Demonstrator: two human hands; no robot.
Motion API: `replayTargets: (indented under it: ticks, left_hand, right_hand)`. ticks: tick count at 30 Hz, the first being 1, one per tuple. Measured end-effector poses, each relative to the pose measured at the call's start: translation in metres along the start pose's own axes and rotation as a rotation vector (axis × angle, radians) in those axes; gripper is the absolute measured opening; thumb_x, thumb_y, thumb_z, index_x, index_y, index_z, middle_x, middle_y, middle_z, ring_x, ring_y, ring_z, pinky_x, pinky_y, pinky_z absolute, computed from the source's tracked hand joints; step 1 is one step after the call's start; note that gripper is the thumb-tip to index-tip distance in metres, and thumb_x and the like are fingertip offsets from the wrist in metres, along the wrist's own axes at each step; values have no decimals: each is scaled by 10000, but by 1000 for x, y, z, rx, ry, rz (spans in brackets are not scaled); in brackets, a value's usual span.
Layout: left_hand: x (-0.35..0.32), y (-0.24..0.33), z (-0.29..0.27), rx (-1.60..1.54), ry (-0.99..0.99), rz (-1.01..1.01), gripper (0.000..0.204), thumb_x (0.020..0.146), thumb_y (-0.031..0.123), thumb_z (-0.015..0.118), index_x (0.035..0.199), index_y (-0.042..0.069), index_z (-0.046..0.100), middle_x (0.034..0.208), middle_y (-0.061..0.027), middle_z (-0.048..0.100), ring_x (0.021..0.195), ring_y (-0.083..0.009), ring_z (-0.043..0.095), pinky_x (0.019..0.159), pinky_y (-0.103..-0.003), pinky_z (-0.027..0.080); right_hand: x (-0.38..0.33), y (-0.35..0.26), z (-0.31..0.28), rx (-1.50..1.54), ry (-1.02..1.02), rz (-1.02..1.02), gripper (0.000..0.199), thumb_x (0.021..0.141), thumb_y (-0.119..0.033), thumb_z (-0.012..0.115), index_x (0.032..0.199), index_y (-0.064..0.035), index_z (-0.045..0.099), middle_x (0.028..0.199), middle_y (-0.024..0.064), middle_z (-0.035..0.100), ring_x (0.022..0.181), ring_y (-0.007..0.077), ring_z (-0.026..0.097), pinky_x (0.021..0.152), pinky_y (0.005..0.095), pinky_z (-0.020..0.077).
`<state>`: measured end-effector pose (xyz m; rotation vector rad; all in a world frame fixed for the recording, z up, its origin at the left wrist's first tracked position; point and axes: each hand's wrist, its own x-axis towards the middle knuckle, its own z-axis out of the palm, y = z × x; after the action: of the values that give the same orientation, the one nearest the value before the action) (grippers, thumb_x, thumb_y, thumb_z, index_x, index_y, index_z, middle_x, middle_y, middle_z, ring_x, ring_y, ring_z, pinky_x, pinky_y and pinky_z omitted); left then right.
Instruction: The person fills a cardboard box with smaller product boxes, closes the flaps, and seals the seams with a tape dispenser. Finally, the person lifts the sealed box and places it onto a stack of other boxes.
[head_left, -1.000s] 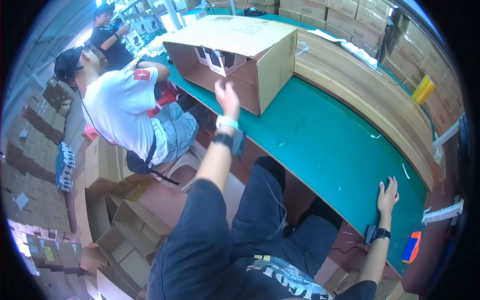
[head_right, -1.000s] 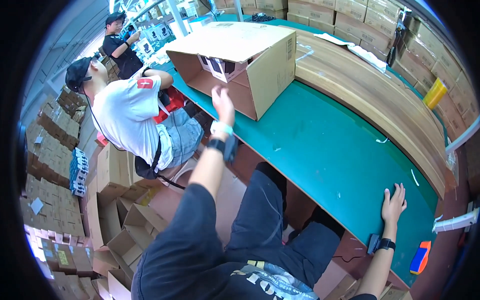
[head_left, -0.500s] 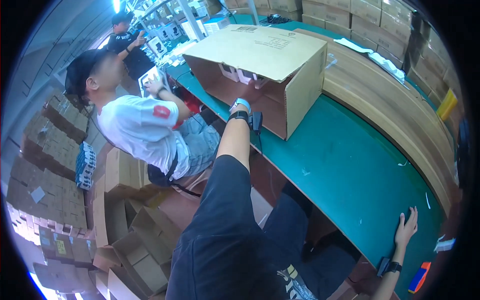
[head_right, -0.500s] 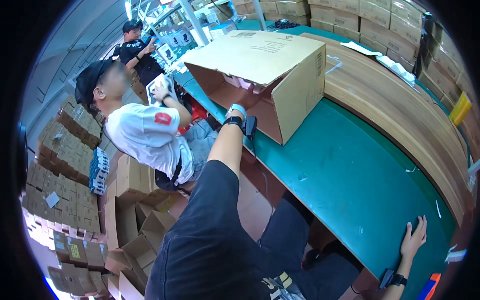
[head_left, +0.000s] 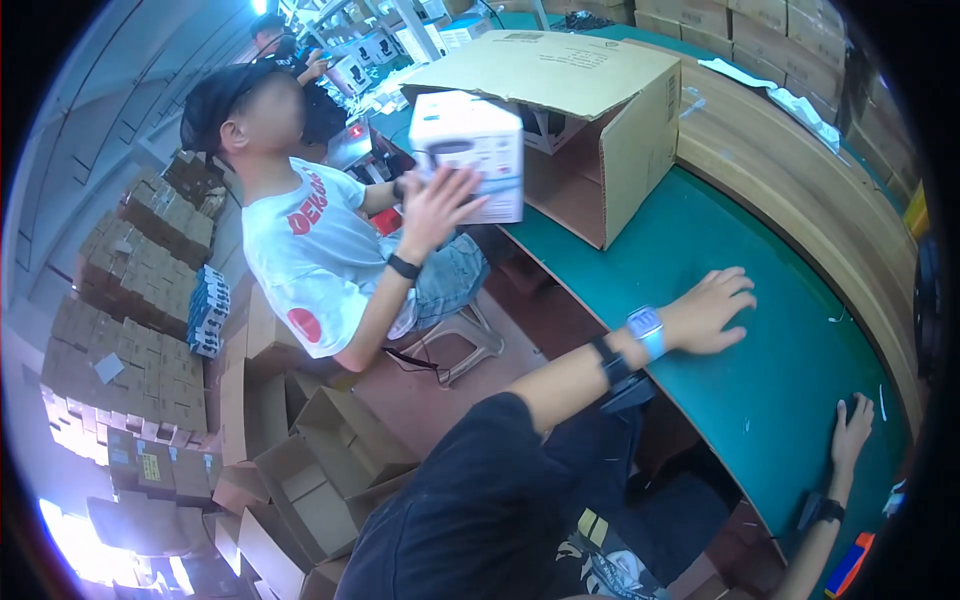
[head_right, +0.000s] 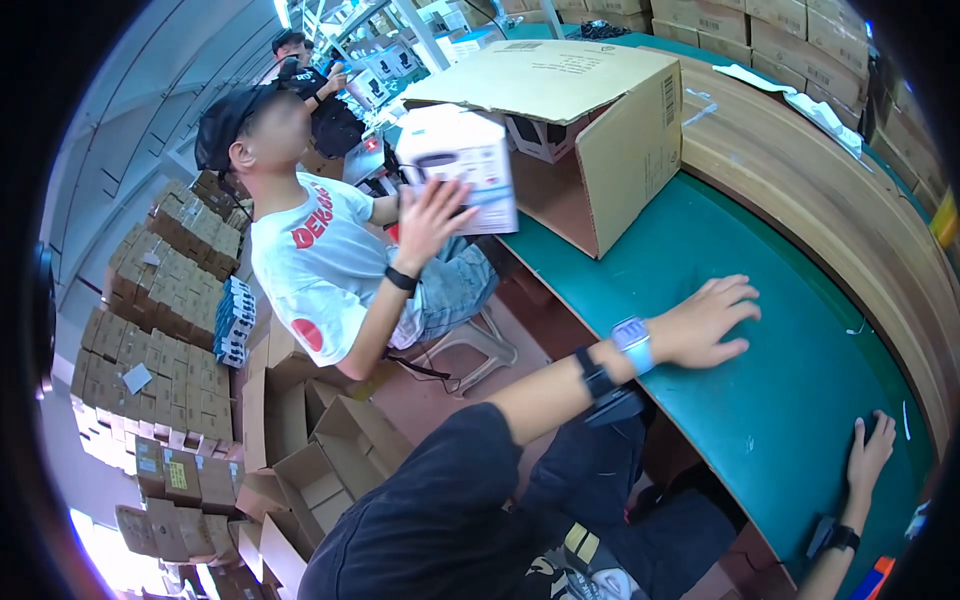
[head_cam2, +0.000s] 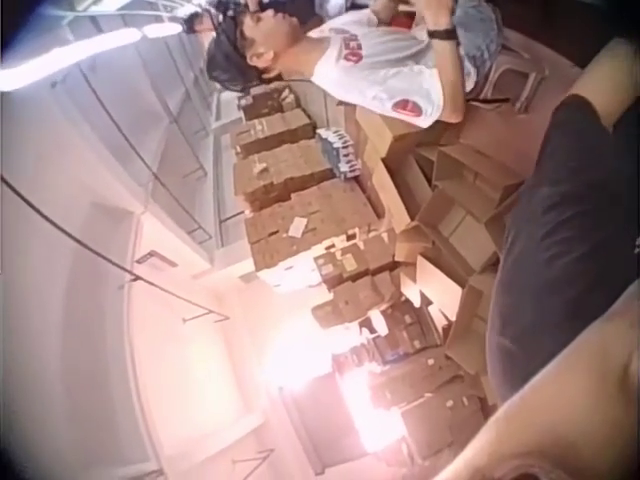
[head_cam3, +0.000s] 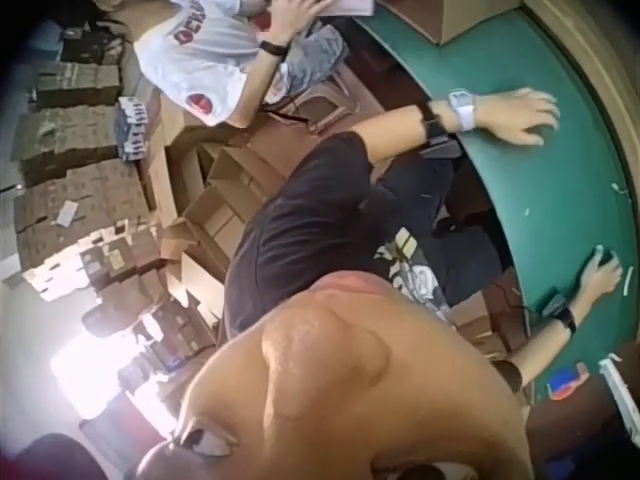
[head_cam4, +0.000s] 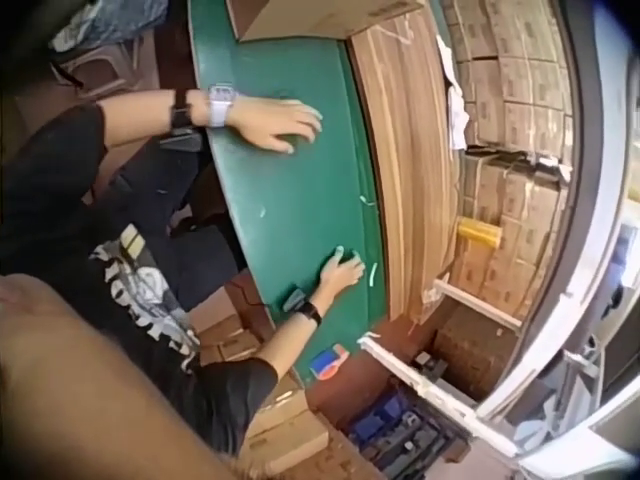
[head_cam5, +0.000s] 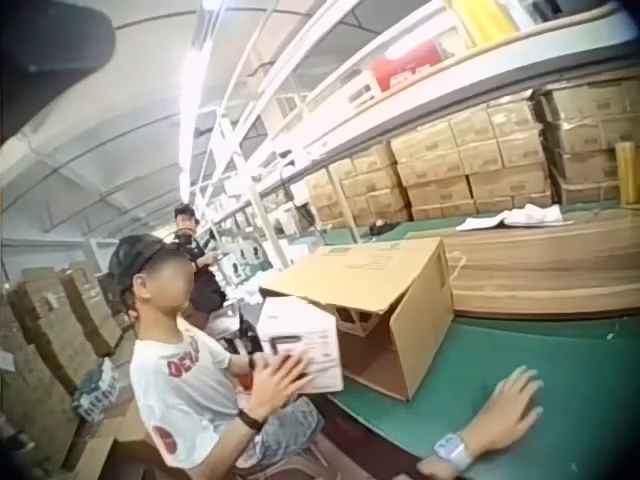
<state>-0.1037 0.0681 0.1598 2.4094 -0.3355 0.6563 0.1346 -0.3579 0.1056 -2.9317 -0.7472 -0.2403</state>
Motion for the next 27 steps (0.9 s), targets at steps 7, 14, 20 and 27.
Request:
replayTargets:
  ticks: [7,14,20,27]
  left_hand:
    - [27,-67,50,313,159,-147,462,849,275,677,1184,-21,556,1324,-243,489,1339,-439,364,1124,-524,297]
    - [36,-46,42,280,162,-222,444,820,274,674,1138,-21,579,1252,-223,510,1278,-411,388,1126,-515,269]
    - [30,-57,40,399,232,-212,413,804,282,674,1093,-6,605,1210,-204,527,1254,-394,399,1119,-530,240]
    - [32,-55,48,440,163,-209,378,805,277,665,1068,8,625,1133,-169,579,1157,-347,468,1075,-508,285]
  right_hand:
    - [-2,-5,13,-78,288,107,479,987,-381,548,1350,-76,485,1410,154,471,1340,344,411,1097,478,309]
    - [-9,21,24,22,378,88,452,977,-365,569,1295,-48,523,1344,149,527,1272,347,476,1063,474,346]
    - [5,15,25,114,256,38,419,979,-354,568,1241,-28,554,1294,164,546,1231,364,494,1058,445,371]
    - [-2,18,29,-32,325,19,413,989,-350,553,1236,-19,556,1286,171,547,1232,358,482,1059,443,374]
